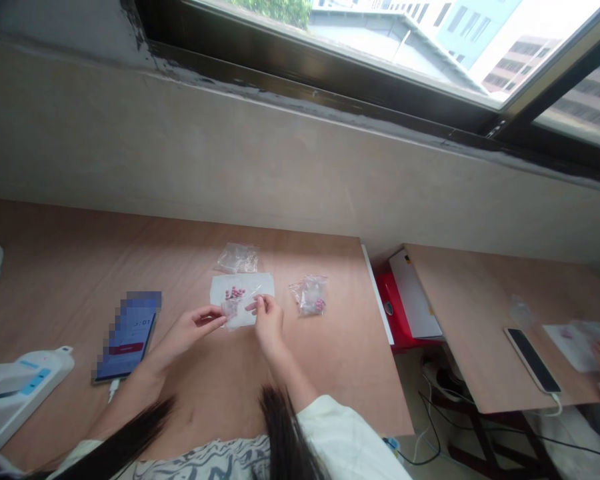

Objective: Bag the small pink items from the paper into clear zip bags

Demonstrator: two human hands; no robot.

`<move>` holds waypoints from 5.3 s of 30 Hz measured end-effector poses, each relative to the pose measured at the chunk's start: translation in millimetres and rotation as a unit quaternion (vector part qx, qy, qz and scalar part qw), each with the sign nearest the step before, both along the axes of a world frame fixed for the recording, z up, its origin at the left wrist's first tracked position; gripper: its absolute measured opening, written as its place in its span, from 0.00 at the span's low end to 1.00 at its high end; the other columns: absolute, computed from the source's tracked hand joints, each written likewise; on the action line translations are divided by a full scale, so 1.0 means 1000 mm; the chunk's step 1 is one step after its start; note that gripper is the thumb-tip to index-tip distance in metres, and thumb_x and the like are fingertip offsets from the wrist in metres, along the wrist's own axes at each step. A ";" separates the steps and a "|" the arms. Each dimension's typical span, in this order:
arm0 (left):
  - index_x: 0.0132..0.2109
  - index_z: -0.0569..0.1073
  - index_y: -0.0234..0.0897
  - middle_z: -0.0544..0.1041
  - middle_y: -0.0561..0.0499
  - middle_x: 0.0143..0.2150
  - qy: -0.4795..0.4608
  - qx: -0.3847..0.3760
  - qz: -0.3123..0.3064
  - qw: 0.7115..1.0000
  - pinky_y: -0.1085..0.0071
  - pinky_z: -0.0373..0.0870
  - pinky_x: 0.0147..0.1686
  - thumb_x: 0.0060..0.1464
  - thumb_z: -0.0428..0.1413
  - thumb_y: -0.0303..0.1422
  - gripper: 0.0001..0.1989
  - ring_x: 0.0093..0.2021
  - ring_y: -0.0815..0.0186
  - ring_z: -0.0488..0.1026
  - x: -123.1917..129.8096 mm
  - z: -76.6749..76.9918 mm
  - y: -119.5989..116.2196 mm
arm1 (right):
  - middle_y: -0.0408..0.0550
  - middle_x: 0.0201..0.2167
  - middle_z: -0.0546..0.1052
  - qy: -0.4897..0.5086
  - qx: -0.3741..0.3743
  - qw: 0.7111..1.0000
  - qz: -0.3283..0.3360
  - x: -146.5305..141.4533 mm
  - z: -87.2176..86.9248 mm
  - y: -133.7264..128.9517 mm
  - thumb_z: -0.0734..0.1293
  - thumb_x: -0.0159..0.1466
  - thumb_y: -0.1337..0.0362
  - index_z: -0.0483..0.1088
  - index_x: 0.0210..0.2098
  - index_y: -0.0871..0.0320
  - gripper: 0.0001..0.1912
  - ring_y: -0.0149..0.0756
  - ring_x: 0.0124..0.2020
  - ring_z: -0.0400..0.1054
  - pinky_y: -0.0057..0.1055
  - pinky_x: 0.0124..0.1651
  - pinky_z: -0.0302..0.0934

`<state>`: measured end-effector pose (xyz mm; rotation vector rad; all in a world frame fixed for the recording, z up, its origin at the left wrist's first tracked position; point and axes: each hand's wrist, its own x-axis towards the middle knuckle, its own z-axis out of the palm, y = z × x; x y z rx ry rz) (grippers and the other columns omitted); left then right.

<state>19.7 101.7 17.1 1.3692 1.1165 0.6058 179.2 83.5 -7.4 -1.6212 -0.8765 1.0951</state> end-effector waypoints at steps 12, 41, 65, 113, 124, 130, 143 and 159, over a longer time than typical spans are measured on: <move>0.26 0.69 0.33 0.73 0.52 0.26 0.038 0.048 -0.024 0.998 0.72 0.65 0.34 0.41 0.54 0.33 0.06 0.30 0.66 0.70 0.007 -0.002 0.004 | 0.41 0.20 0.64 -0.131 0.064 0.967 0.208 -0.022 0.033 -0.010 0.59 0.55 0.62 0.58 0.21 0.58 0.08 0.29 0.24 0.58 0.26 0.30 0.54; 0.48 0.63 0.35 0.67 0.44 0.49 0.131 0.169 -0.085 0.973 0.66 0.56 0.50 0.45 0.53 0.35 0.20 0.50 0.62 0.62 -0.017 0.007 0.008 | 0.44 0.20 0.68 0.111 -0.113 0.969 0.191 -0.015 0.012 0.022 0.58 0.52 0.60 0.61 0.23 0.60 0.09 0.28 0.19 0.61 0.27 0.26 0.55; 0.46 0.61 0.36 0.69 0.46 0.44 0.316 0.185 -0.019 0.930 0.63 0.52 0.43 0.40 0.55 0.33 0.24 0.47 0.55 0.63 -0.015 -0.026 0.025 | 0.46 0.28 0.67 -0.289 0.064 0.909 0.295 -0.020 -0.014 0.047 0.60 0.54 0.69 0.64 0.33 0.59 0.06 0.31 0.30 0.61 0.27 0.35 0.54; 0.44 0.61 0.36 0.69 0.44 0.45 0.338 0.144 0.026 0.930 0.59 0.55 0.45 0.38 0.55 0.31 0.22 0.48 0.55 0.64 -0.021 -0.034 0.028 | 0.50 0.28 0.70 -0.371 -0.017 0.891 0.259 -0.046 -0.014 0.073 0.60 0.52 0.73 0.64 0.25 0.59 0.04 0.38 0.36 0.60 0.29 0.34 0.53; 0.44 0.58 0.35 0.70 0.45 0.44 0.224 0.183 0.057 0.956 0.62 0.59 0.46 0.38 0.57 0.33 0.25 0.46 0.59 0.66 -0.018 -0.042 0.028 | 0.50 0.32 0.67 -0.345 -0.008 0.914 0.214 -0.013 -0.030 0.052 0.60 0.52 0.73 0.65 0.29 0.60 0.05 0.37 0.36 0.59 0.31 0.39 0.53; 0.46 0.57 0.35 0.69 0.44 0.44 0.166 0.185 0.063 0.966 0.63 0.59 0.47 0.38 0.57 0.32 0.26 0.47 0.61 0.66 -0.019 -0.048 0.027 | 0.48 0.29 0.66 -0.352 -0.016 0.901 0.252 -0.013 -0.036 0.053 0.61 0.53 0.72 0.64 0.26 0.60 0.03 0.34 0.34 0.59 0.28 0.37 0.53; 0.46 0.58 0.36 0.68 0.44 0.45 0.155 0.185 0.043 0.969 0.63 0.60 0.47 0.39 0.56 0.33 0.25 0.48 0.60 0.65 -0.012 -0.055 0.029 | 0.43 0.25 0.67 -0.240 0.076 0.938 0.237 -0.020 -0.009 0.051 0.62 0.53 0.67 0.65 0.27 0.59 0.02 0.30 0.28 0.60 0.27 0.34 0.54; 0.45 0.57 0.37 0.69 0.45 0.45 0.241 0.194 0.028 0.951 0.60 0.57 0.46 0.38 0.56 0.31 0.25 0.48 0.59 0.65 -0.012 -0.038 0.027 | 0.47 0.31 0.64 -0.385 -0.006 0.874 0.295 -0.013 -0.036 0.032 0.57 0.53 0.73 0.61 0.32 0.58 0.08 0.33 0.35 0.59 0.27 0.35 0.53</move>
